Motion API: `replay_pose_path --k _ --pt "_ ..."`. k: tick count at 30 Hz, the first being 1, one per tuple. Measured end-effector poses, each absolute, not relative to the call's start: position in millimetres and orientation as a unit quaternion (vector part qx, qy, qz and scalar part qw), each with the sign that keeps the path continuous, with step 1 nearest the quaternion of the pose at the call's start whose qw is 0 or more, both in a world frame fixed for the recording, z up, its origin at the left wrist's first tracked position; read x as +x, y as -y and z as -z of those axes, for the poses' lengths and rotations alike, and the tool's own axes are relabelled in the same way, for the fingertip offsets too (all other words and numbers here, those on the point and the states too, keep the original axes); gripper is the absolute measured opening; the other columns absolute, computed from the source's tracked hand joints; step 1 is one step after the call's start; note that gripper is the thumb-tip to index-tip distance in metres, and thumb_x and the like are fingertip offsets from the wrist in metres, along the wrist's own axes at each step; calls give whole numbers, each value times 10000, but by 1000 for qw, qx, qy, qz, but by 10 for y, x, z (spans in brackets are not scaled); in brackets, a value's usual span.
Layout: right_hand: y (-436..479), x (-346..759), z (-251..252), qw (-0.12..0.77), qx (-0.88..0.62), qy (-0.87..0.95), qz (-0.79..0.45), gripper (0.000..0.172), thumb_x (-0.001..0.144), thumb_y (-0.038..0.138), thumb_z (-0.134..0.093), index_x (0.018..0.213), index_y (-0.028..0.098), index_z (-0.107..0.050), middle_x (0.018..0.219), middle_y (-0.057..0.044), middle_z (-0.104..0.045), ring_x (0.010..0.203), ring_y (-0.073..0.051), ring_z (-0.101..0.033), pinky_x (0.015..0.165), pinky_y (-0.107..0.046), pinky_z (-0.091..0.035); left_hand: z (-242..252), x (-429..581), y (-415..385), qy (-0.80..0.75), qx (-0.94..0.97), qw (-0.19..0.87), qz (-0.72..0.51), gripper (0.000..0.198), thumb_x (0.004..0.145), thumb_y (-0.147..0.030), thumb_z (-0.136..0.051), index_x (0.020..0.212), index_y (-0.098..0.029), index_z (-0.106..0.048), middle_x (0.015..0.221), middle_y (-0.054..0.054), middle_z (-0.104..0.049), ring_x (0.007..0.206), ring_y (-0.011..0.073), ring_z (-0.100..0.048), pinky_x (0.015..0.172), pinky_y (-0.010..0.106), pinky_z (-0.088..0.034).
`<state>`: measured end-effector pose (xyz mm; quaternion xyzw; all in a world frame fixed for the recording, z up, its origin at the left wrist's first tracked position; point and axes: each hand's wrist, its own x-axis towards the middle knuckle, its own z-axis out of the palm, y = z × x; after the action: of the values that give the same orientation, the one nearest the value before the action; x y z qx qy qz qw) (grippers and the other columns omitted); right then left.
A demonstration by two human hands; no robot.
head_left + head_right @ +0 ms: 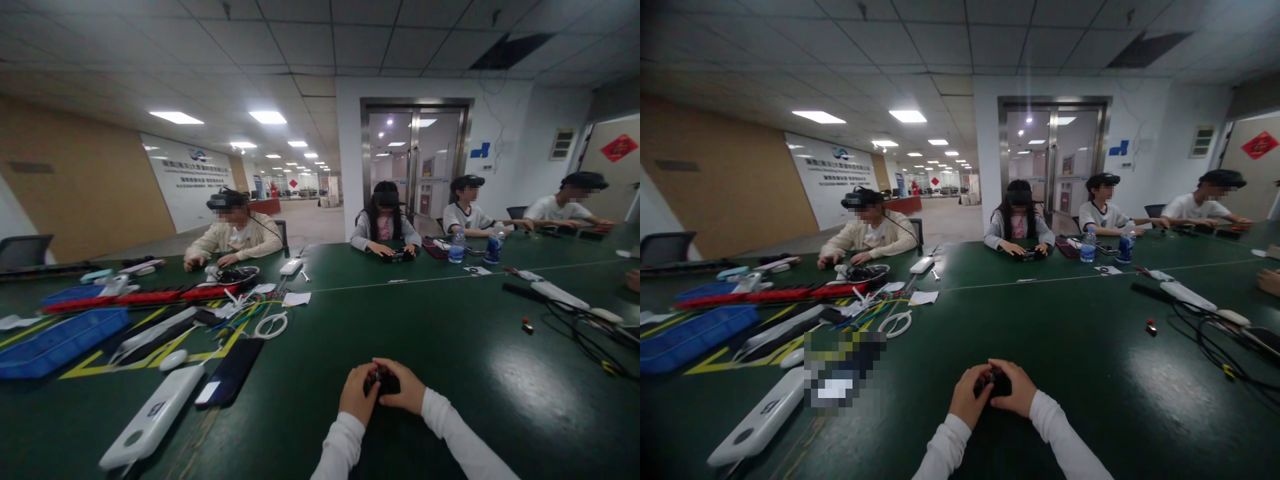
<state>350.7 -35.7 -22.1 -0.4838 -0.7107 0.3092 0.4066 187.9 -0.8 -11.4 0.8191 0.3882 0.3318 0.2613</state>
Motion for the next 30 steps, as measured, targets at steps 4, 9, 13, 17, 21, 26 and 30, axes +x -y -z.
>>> replay_pose_path --k 4,9,13,17,21,26,30 --pt "346 3531 223 397 -487 709 -320 766 554 290 -707 1230 253 -348 1163 -66 -476 1039 -267 -450 892 -416 -333 97 1875 12 -394 815 267 -329 341 667 -167 -482 996 -244 -526 917 54 -579 813 171 -529 761 366 -427" --pt "348 3567 164 371 -484 709 -354 791 546 294 -717 1238 255 -335 1175 -66 -461 1062 -273 -429 897 -430 -327 68 1873 26 -392 814 274 -329 354 661 -164 -487 1004 -247 -518 878 42 -580 816 169 -532 748 349 -434" --pt "352 3581 140 364 -489 703 -366 789 562 297 -710 1245 258 -317 1192 -62 -444 1084 -269 -410 899 -427 -330 49 1862 28 -388 815 277 -329 352 673 -174 -477 1013 -258 -511 875 39 -583 820 168 -539 739 340 -439" --pt "355 3578 141 369 -490 702 -362 791 553 297 -715 1241 252 -327 1197 -64 -441 1079 -270 -416 903 -423 -329 30 1854 28 -388 813 280 -332 346 674 -171 -477 1008 -251 -512 865 39 -588 811 164 -541 729 333 -443" --pt "358 3576 140 371 -491 705 -353 792 552 314 -717 1239 245 -331 1191 -68 -446 1064 -265 -431 891 -413 -349 -30 1854 52 -395 808 284 -334 347 670 -160 -480 1005 -241 -516 857 32 -592 811 159 -542 724 321 -443" --pt "343 3579 164 377 -481 713 -345 807 534 313 -728 1237 224 -341 1170 -76 -467 1050 -256 -448 901 -401 -355 -161 1870 126 -409 795 286 -346 329 652 -128 -491 968 -207 -536 839 26 -608 808 148 -546 738 308 -435" --pt "352 3576 142 365 -495 709 -346 803 543 312 -722 1242 234 -334 1176 -70 -463 1063 -262 -437 911 -417 -342 -220 1880 158 -418 788 296 -342 328 647 -130 -499 964 -206 -539 827 23 -615 791 146 -552 718 303 -439"
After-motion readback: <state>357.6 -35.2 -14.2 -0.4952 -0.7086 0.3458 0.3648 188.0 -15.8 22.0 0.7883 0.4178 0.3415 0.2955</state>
